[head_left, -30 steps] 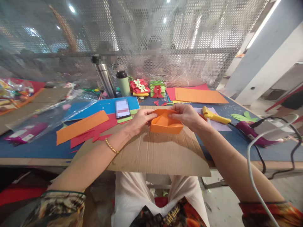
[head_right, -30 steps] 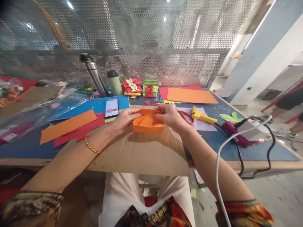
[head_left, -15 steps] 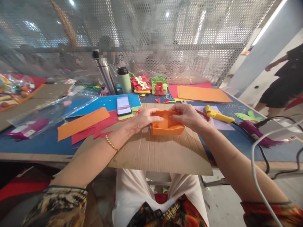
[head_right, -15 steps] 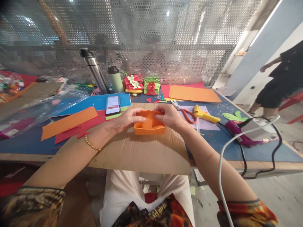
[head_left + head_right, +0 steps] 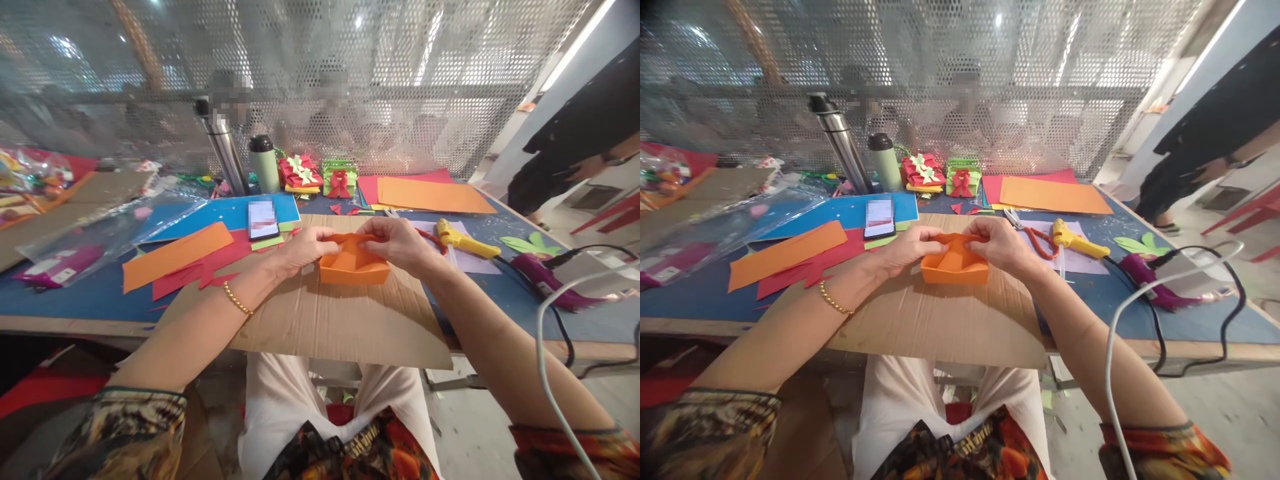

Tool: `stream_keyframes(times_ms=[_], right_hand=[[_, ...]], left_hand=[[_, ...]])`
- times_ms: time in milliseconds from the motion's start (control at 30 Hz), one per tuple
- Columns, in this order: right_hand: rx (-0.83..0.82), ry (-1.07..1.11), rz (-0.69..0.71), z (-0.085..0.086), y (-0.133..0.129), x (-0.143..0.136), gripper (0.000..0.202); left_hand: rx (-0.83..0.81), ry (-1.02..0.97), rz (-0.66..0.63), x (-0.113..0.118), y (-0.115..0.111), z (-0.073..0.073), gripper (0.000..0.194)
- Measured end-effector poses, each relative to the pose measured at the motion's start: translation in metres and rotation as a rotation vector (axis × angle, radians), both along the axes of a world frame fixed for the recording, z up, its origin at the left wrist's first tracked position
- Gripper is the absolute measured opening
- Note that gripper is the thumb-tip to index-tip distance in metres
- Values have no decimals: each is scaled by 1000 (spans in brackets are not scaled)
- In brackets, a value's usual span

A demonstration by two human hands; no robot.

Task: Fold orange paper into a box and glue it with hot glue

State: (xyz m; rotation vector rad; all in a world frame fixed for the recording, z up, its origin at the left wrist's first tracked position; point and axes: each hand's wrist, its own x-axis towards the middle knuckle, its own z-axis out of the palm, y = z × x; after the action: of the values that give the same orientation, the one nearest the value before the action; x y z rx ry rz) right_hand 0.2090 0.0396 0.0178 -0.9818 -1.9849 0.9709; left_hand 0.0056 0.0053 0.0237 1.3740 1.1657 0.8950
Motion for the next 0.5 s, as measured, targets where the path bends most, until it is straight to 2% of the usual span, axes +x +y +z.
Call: stream_keyframes(times_ms=[100, 267, 500], right_hand=[[5, -11, 4, 1, -1, 0, 18], [-2, -35, 3, -1, -1, 0, 18], [-6, -25, 7, -2, -1, 1, 19]], left_hand=[[15, 35, 1, 0, 0, 0, 15], [78, 137, 32, -1, 1, -4, 6], [103, 162, 22, -2, 2, -3, 8]])
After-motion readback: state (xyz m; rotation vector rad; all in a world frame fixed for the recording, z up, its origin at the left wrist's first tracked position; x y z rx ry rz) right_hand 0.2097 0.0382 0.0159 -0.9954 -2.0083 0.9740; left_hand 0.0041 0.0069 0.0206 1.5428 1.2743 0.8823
